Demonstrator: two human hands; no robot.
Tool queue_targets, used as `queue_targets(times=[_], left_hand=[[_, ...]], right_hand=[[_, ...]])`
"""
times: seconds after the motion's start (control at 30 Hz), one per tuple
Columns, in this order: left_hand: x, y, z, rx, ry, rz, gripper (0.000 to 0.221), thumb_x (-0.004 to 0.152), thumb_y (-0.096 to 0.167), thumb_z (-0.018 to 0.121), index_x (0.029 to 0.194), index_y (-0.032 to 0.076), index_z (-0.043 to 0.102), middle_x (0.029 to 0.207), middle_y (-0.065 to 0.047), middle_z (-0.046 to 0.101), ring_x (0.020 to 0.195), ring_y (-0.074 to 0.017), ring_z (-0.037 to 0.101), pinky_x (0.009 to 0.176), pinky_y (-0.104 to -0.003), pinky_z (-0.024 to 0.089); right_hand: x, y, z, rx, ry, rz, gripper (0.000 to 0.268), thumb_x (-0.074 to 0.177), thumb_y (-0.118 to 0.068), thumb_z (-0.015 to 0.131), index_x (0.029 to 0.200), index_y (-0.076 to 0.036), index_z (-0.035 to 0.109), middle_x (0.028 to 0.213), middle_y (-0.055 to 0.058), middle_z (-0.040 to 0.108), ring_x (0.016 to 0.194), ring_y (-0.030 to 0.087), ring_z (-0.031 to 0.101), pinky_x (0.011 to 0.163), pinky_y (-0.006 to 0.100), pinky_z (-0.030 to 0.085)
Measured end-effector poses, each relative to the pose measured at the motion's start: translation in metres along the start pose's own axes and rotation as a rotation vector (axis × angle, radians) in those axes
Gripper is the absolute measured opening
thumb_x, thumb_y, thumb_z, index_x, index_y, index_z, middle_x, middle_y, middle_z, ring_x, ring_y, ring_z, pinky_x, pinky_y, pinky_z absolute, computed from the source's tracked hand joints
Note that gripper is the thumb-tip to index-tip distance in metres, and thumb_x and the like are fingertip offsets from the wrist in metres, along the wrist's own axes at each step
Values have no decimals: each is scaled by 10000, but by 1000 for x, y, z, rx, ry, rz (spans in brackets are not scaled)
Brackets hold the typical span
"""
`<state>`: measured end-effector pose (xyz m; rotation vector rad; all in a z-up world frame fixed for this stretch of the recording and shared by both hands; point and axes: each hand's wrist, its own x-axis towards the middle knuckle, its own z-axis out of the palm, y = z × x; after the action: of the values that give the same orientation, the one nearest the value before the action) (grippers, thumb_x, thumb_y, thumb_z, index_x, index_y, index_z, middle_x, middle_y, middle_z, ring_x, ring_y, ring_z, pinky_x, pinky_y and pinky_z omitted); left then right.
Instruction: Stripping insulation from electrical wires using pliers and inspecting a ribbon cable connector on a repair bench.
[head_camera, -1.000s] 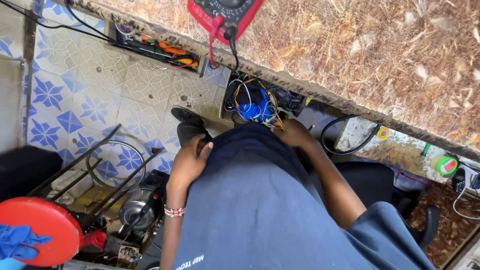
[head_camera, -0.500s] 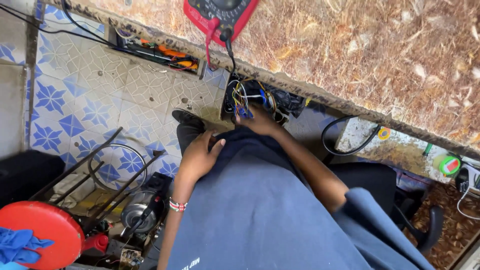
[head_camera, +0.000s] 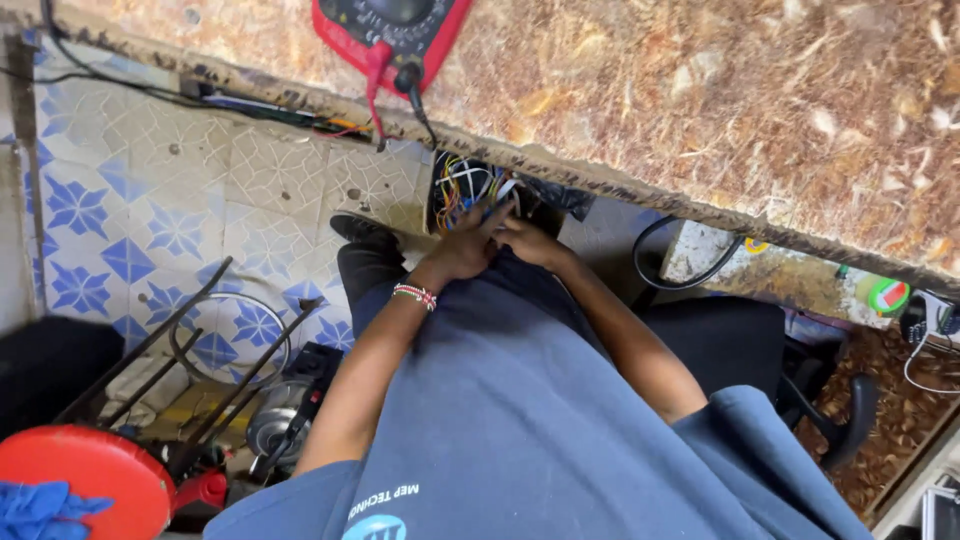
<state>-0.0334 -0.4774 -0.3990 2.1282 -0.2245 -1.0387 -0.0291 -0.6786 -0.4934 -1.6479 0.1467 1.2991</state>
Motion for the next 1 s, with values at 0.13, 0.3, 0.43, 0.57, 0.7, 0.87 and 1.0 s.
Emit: queue_targets(times=[0.13, 0.3, 0.43, 0.57, 0.7, 0.87, 1.0], left_hand=[[36, -34, 10, 191, -44, -86, 604, 1013, 518, 515, 1586, 407, 357, 1643, -77, 266, 1425, -442, 425, 1141, -585, 432], [31, -18, -1, 209, -91, -165, 590, 1035, 574, 445, 1583, 372, 366, 1529, -131, 403, 1451, -402, 394, 1126, -578, 425], [42, -33, 14, 157, -163, -181, 583, 1045, 584, 405, 1600, 442, 297, 1564, -125, 343, 1494, -386, 329, 1117, -621, 425], [26, -13, -7, 151, -156, -174, 544, 1051, 575, 415, 1575, 472, 311, 1522, -131, 371, 1494, -384, 336, 1118, -598, 430], [18, -6, -18, 60, -153, -212, 559, 1056, 547, 425, 1576, 345, 386, 1623, -172, 290, 1517, -398, 313, 1159, -586, 399], [30, -14, 0, -90, 22, 7, 471, 1061, 410, 535, 1509, 269, 496, 1578, -216, 393, 1473, -470, 375, 1130, -599, 441], [14, 13, -31, -392, 114, 140, 348, 978, 165, 609, 1317, 174, 687, 1224, -186, 719, 1240, -447, 612, 1051, -581, 493]], right_hand=[[-16, 2, -16, 594, 318, -209, 530, 957, -295, 783, 1389, -24, 640, 1282, 244, 694, 1233, 317, 659, 1060, 402, 530], [-14, -14, -16, 219, 516, 83, 330, 1042, -250, 603, 1347, -154, 685, 1278, 135, 691, 1195, 297, 645, 981, 424, 555], [19, -26, -28, 108, 339, 324, 973, 914, -854, 636, 1589, -180, 441, 1611, 136, 428, 1498, 336, 385, 1207, 553, 348], [26, -50, -27, 245, 488, 339, 903, 956, -620, 745, 1601, -104, 381, 1621, 198, 392, 1496, 376, 380, 1190, 582, 378], [-31, -65, -27, 222, 566, 61, 492, 1006, -419, 670, 1335, -79, 533, 1215, 160, 514, 1091, 290, 481, 934, 477, 441], [-117, -88, -13, 200, 652, -273, 203, 1071, -158, 576, 994, -51, 730, 693, 107, 672, 570, 177, 609, 606, 341, 521], [-183, -129, -11, 646, 663, -382, 194, 1095, -114, 517, 1002, -5, 648, 657, 31, 497, 691, 141, 552, 797, 358, 531]])
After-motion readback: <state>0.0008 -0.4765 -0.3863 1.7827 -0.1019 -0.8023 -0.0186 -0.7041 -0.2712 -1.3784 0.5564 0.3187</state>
